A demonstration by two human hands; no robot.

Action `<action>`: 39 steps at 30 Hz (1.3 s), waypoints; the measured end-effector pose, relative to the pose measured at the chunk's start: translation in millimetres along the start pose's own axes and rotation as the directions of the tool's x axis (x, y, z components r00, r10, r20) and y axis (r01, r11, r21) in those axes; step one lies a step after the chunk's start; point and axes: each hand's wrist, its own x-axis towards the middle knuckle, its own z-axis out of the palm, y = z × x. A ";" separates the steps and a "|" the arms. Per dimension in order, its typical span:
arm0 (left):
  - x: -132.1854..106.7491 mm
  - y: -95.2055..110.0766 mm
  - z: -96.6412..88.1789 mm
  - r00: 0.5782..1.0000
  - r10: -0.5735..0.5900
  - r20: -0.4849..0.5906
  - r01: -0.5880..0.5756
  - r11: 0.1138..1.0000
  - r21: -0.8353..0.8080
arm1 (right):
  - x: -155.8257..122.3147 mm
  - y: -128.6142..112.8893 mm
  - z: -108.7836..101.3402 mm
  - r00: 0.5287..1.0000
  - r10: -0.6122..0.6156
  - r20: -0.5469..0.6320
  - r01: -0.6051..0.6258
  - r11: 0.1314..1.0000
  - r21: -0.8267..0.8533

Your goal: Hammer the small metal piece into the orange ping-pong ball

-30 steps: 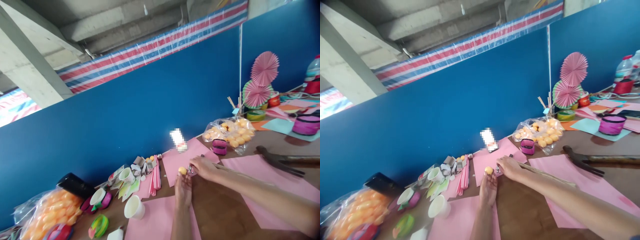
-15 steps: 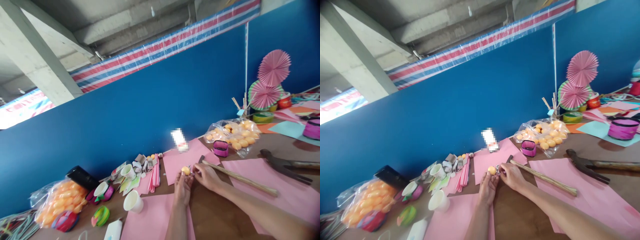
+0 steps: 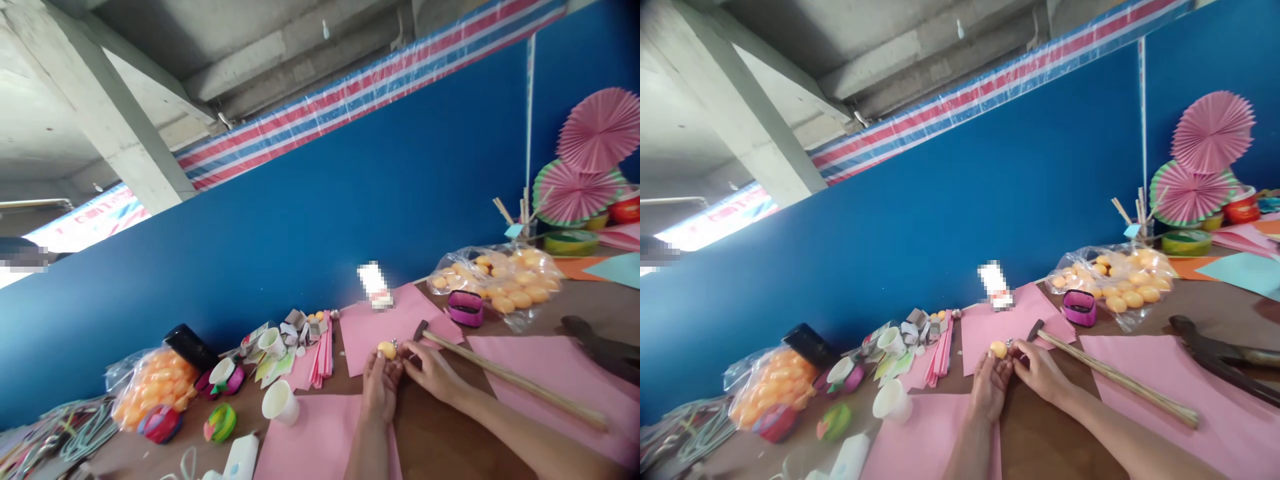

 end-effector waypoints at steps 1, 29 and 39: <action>0.2 0.2 -0.1 1.000 -0.002 -0.010 0.002 1.000 0.000 | 0.4 0.7 -0.2 1.000 0.009 0.001 -0.009 1.000 0.016; -2.4 0.9 -0.7 1.000 0.017 0.007 -0.017 0.999 0.039 | -3.9 7.1 2.1 0.997 0.011 -0.074 -0.010 1.000 0.012; -2.7 1.6 2.4 0.999 0.033 -0.016 -0.032 0.998 0.058 | -2.1 6.9 1.2 0.997 0.066 -0.049 -0.062 0.995 0.085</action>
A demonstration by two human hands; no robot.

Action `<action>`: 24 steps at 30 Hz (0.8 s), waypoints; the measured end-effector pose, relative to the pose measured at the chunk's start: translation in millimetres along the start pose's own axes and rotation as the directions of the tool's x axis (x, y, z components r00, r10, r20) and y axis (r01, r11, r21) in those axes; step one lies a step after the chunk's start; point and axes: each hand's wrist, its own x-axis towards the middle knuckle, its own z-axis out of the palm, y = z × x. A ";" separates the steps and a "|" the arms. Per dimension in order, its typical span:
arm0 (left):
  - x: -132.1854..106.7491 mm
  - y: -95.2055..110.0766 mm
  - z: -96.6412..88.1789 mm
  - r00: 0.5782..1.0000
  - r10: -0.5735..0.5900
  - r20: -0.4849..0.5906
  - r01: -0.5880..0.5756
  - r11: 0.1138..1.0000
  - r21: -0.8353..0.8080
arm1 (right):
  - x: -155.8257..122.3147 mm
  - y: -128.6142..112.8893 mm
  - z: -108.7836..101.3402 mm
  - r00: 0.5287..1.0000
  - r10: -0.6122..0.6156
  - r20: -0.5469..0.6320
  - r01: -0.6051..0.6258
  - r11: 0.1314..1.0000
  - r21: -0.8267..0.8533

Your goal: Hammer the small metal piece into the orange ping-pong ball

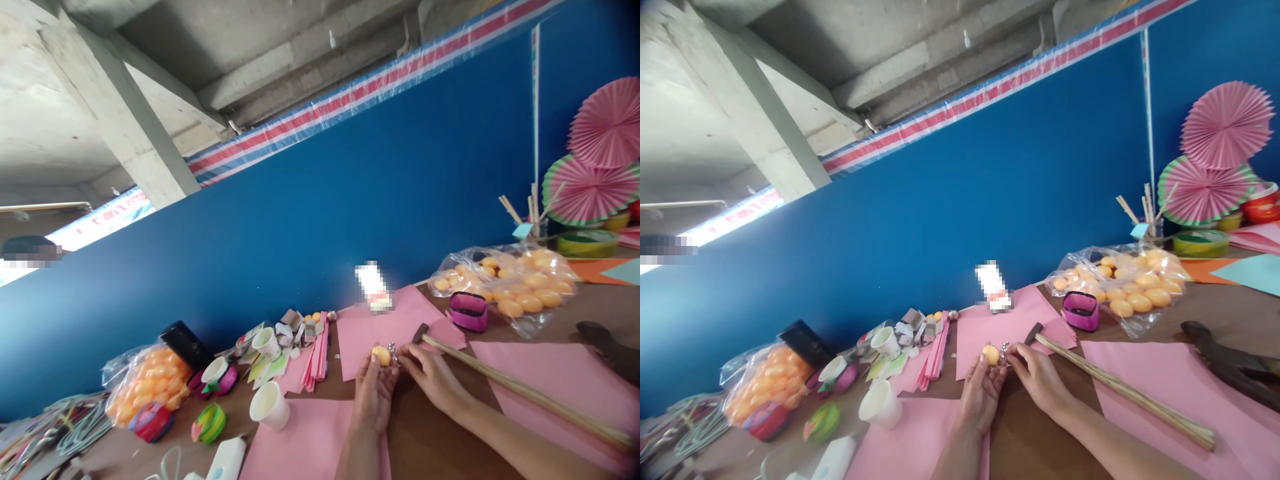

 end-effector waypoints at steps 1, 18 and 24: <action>0.1 -0.1 0.1 1.000 0.000 0.001 0.000 1.000 0.001 | 0.2 0.0 -0.1 1.000 0.003 0.000 -0.003 1.000 0.009; -0.8 0.4 3.0 1.000 -0.003 -0.017 0.002 0.999 -0.032 | 1.1 -7.2 -4.0 0.999 0.036 -0.029 -0.036 0.999 -0.015; -1.1 0.2 3.2 0.999 0.015 -0.036 -0.015 1.000 -0.006 | 1.1 -0.5 -2.6 0.998 -0.042 -0.044 0.041 0.999 -0.012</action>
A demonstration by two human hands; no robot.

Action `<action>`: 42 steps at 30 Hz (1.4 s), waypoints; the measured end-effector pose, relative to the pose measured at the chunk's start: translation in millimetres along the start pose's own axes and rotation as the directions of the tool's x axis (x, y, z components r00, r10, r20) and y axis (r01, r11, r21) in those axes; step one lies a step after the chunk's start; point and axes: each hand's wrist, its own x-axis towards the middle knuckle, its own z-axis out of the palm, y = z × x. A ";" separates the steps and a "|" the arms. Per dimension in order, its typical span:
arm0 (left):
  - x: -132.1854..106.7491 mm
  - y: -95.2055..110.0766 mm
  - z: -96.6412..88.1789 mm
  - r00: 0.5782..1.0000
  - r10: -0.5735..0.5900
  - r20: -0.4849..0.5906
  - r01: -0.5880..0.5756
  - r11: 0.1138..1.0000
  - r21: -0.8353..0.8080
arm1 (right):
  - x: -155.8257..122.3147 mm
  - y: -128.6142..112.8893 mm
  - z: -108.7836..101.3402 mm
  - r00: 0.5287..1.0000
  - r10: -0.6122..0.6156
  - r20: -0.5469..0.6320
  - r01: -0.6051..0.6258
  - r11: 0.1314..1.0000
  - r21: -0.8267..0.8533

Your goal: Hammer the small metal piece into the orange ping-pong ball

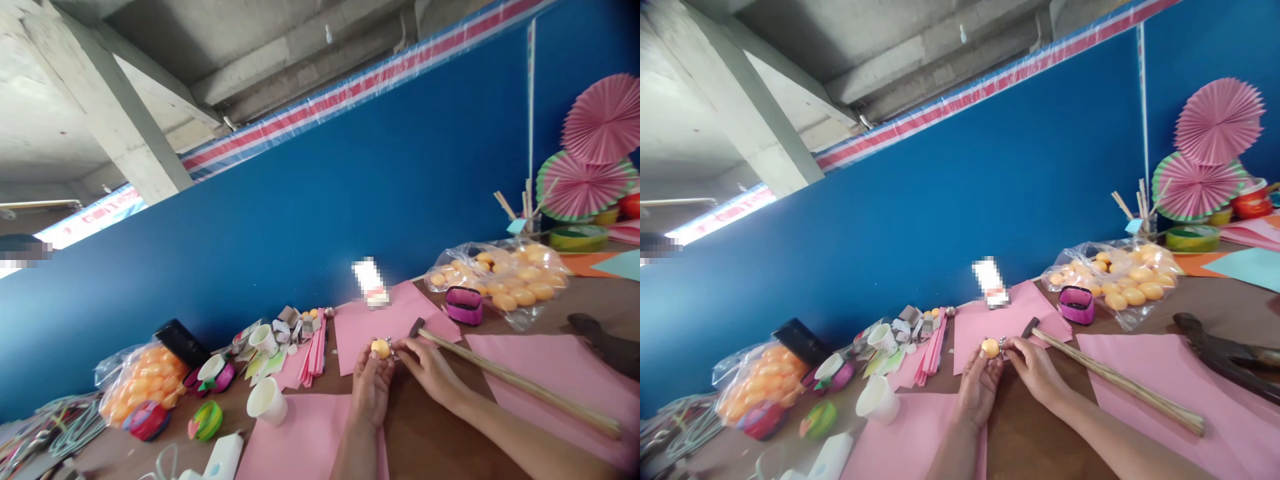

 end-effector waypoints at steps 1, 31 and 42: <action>0.5 -0.5 -0.8 1.000 0.008 -0.002 -0.008 1.000 0.000 | -0.3 1.0 0.1 1.000 -0.005 0.002 0.005 1.000 -0.003; -1.6 -0.3 -1.7 0.999 0.023 0.038 -0.028 0.993 0.118 | 5.5 -16.2 -5.9 0.972 0.227 0.066 -0.236 0.932 0.273; -0.5 -1.5 -1.4 0.994 0.053 0.094 -0.067 0.986 0.154 | 5.0 -18.1 -2.1 0.955 0.267 0.126 -0.294 0.815 0.500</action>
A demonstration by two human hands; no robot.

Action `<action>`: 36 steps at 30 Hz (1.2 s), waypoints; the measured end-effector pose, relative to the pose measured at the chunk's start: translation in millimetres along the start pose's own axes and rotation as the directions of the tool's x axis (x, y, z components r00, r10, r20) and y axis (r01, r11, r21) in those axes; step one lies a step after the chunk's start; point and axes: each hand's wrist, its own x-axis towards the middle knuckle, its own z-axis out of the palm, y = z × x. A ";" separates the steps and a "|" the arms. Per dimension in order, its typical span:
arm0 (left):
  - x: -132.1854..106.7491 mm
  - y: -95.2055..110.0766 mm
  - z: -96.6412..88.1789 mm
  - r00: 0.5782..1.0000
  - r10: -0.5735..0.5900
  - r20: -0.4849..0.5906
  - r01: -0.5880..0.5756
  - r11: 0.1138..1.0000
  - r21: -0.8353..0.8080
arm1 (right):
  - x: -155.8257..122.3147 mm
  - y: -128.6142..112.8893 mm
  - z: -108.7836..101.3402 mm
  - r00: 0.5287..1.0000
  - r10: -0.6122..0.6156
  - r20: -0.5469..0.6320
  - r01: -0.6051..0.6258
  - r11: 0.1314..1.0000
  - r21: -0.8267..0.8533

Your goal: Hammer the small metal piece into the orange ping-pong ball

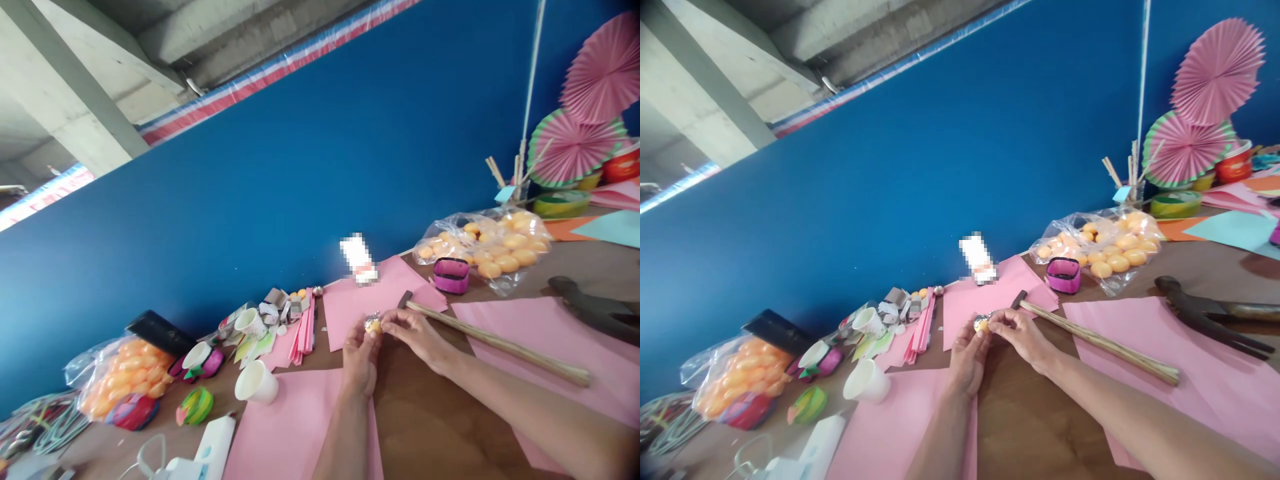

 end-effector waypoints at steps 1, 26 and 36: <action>0.1 0.0 -0.1 1.000 0.002 0.000 -0.002 1.000 0.004 | -0.2 -0.4 0.2 1.000 0.004 -0.001 -0.004 1.000 0.019; -0.6 1.1 1.0 1.000 -0.016 0.000 0.016 0.999 0.033 | -1.4 1.9 -1.7 0.999 0.033 0.039 -0.036 0.997 0.070; -1.4 1.7 3.3 1.000 -0.004 0.005 0.004 0.999 0.042 | -2.6 -3.6 -0.7 0.997 0.056 0.062 -0.058 0.997 0.042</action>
